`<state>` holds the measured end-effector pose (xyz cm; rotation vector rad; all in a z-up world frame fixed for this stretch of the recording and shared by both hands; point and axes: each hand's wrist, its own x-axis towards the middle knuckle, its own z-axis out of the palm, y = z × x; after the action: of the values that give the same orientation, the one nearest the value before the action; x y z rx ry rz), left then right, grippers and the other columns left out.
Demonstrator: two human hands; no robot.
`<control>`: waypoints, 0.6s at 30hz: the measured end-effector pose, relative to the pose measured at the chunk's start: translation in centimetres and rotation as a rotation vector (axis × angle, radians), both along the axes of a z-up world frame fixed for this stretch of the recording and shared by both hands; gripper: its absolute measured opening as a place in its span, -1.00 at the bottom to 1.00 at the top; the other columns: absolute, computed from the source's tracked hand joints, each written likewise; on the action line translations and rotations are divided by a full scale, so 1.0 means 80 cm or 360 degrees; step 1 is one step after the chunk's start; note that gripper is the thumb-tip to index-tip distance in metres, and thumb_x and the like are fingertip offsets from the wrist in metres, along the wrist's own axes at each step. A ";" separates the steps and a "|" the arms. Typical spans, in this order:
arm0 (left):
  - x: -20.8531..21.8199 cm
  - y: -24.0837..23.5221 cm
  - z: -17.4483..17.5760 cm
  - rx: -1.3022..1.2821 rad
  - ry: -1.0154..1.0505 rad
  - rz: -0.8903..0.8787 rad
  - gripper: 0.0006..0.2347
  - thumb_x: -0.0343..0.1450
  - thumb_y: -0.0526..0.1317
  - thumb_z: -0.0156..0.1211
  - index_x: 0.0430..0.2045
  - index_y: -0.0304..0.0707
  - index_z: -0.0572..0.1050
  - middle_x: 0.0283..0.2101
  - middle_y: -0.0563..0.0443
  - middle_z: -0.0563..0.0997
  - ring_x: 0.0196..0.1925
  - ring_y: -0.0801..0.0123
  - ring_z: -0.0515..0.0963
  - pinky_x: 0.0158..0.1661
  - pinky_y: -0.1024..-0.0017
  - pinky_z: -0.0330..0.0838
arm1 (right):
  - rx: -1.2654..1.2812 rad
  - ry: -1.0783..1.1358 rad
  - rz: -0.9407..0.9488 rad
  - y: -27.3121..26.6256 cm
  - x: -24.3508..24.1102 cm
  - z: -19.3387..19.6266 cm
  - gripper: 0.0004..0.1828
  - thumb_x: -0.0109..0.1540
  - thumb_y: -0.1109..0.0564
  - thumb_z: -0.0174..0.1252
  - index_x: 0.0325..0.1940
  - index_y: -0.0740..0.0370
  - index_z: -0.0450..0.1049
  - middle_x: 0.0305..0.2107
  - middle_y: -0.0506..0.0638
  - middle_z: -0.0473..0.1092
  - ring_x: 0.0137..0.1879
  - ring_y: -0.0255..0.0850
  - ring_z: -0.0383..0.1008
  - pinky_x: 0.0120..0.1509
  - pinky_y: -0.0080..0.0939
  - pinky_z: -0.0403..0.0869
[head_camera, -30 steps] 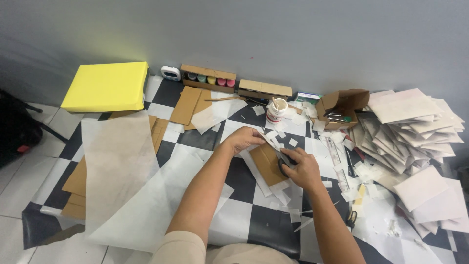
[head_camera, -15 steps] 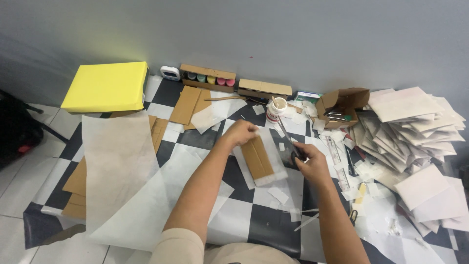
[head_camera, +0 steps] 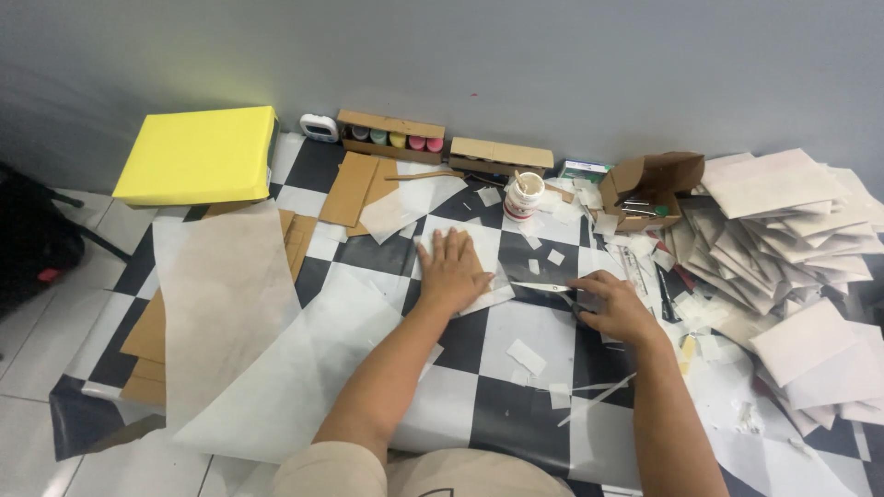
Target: The person trims the edges of a white paper sheet placed over a brown cardboard piece using scissors. They repeatedly cut small strips from the paper, rotate the piece, and continue trimming until the edges are flush with the cardboard.
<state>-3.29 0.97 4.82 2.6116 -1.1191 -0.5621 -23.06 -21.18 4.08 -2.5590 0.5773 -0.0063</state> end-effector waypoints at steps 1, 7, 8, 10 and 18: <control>0.015 -0.002 -0.026 0.0007 0.0010 0.0004 -0.35 0.51 0.15 -0.15 0.43 -0.33 0.06 0.53 -0.39 -0.09 0.56 -0.30 -0.26 0.36 -0.34 -0.53 | 0.0007 0.0010 0.0004 -0.006 -0.004 -0.010 -0.40 0.00 0.28 0.36 0.15 0.02 0.58 -0.02 0.07 0.55 0.11 0.06 0.54 0.26 -0.01 0.38; 0.037 -0.011 -0.059 -0.0228 -0.0315 -0.0110 -0.43 0.52 0.13 -0.17 0.38 -0.20 0.20 0.51 -0.32 0.05 0.57 -0.08 -0.06 0.44 -0.17 -0.47 | -0.0110 0.0118 0.0185 -0.016 -0.010 -0.046 -0.31 -0.10 0.10 0.42 0.13 -0.21 0.59 -0.03 -0.13 0.54 0.15 -0.17 0.51 0.29 -0.21 0.28; 0.029 -0.013 -0.053 -0.0232 -0.0206 -0.0022 -0.39 0.51 0.17 -0.22 0.39 -0.25 0.17 0.52 -0.33 0.00 0.58 -0.07 -0.11 0.44 -0.17 -0.51 | -0.0141 0.0120 0.0223 -0.008 -0.008 -0.040 -0.33 -0.10 0.08 0.42 0.13 -0.20 0.59 -0.02 -0.11 0.53 0.16 -0.17 0.50 0.30 -0.21 0.27; 0.014 -0.014 -0.048 -0.0231 -0.0083 0.0062 -0.35 0.51 0.22 -0.26 0.39 -0.29 0.14 0.53 -0.34 -0.05 0.58 -0.07 -0.15 0.43 -0.17 -0.55 | -0.0166 0.0136 0.0257 0.005 -0.007 -0.028 -0.34 -0.09 0.06 0.42 0.13 -0.18 0.59 -0.01 -0.09 0.52 0.17 -0.18 0.49 0.31 -0.21 0.26; 0.038 -0.025 -0.081 -0.0106 -0.0288 -0.0259 -0.39 0.52 0.23 -0.37 0.41 -0.08 0.16 0.53 -0.13 0.06 0.59 0.09 -0.10 0.45 -0.16 -0.55 | -0.0408 0.0190 0.0378 0.008 0.008 -0.040 -0.34 -0.06 0.03 0.43 0.15 -0.25 0.55 0.01 -0.17 0.50 0.19 -0.31 0.45 0.32 -0.28 0.21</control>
<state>-0.22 -1.05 -1.69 2.5705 -1.3897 -0.3179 -22.41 -20.53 0.87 -2.8789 0.3298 0.1660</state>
